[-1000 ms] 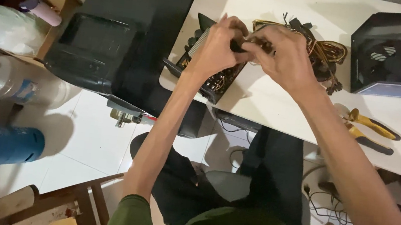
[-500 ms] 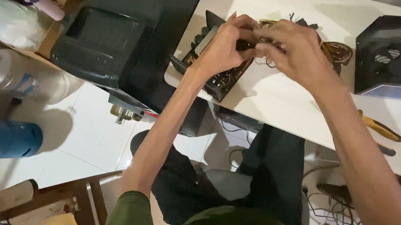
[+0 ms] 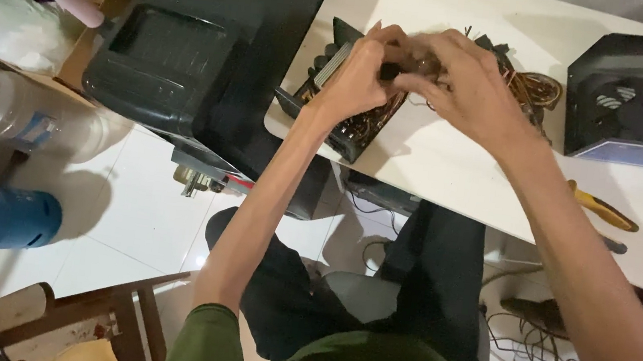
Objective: Organizing and untangling internal computer cables from a power supply unit and motherboard using pliers and a screwdriver.
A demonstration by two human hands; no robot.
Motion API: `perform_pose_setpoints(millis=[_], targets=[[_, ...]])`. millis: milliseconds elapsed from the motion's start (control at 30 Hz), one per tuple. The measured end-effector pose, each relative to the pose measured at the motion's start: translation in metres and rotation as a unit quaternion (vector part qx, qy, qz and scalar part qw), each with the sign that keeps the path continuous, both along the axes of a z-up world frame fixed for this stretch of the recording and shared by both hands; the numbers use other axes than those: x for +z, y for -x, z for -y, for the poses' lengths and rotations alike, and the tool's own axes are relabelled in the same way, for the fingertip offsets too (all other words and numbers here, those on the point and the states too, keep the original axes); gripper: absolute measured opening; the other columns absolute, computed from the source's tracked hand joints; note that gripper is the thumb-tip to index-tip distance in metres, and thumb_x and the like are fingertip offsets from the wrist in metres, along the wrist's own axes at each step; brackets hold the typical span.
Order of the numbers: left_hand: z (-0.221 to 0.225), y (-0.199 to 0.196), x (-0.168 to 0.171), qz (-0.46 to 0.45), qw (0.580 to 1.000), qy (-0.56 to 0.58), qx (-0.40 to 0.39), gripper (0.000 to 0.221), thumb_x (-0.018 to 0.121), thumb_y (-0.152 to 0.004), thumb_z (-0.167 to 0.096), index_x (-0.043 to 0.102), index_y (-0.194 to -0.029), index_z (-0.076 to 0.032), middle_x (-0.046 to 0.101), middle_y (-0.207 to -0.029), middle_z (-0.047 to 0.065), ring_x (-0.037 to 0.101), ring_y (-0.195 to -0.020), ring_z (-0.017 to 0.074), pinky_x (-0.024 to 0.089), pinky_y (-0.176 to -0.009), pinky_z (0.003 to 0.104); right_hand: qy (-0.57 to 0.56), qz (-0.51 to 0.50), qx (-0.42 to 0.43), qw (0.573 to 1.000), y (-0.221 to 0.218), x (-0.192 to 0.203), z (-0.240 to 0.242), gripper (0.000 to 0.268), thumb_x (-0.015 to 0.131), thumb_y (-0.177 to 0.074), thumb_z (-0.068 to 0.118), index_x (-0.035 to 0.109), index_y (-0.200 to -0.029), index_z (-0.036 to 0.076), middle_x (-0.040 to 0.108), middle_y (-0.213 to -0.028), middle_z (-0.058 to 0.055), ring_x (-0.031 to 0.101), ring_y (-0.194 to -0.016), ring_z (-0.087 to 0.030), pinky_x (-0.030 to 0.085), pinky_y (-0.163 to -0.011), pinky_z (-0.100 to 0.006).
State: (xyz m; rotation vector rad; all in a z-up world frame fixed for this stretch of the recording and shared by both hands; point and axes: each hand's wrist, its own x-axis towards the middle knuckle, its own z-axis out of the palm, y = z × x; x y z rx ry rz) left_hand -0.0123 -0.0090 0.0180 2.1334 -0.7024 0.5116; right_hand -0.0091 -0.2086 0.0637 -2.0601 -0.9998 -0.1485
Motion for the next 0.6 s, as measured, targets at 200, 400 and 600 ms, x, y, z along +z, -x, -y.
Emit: perform_pose_setpoints(millis=[200,400,600], targets=[[0.000,-0.004,-0.006,-0.033,0.999,-0.024,0.002,0.017,0.084,-0.073,-0.004,0.082,-0.090,-0.001,0.069,-0.092,0.007,0.063,-0.083,0.0238,0.029,-0.117,0.057,0.042,0.079,0.041,0.995,-0.014,-0.008,0.004,0.033,0.072,-0.085,-0.004,0.074,-0.118,-0.012,0.072,-0.099,-0.021,0.057,-0.064,-0.029,0.046,-0.062,-0.039],[0.003,0.003,0.006,-0.029,0.999,-0.004,0.023,0.021,0.088,-0.066,-0.004,0.071,-0.079,0.000,0.069,-0.086,0.006,0.061,-0.075,0.0236,0.038,-0.110,0.049,-0.005,0.065,0.020,0.998,-0.007,-0.009,-0.002,0.018,0.081,-0.090,0.001,0.072,-0.097,-0.014,0.066,-0.077,-0.018,0.052,-0.057,-0.025,0.043,-0.056,-0.035],[0.001,0.001,0.003,0.013,0.999,0.039,-0.027,0.022,0.087,-0.069,0.001,0.066,-0.075,0.003,0.061,-0.080,0.007,0.052,-0.072,0.0206,0.045,-0.087,0.035,0.166,0.151,-0.056,0.973,-0.017,-0.018,-0.005,0.029,0.073,-0.101,0.022,0.066,-0.102,-0.006,0.071,-0.091,-0.019,0.067,-0.069,-0.037,0.054,-0.066,-0.044]])
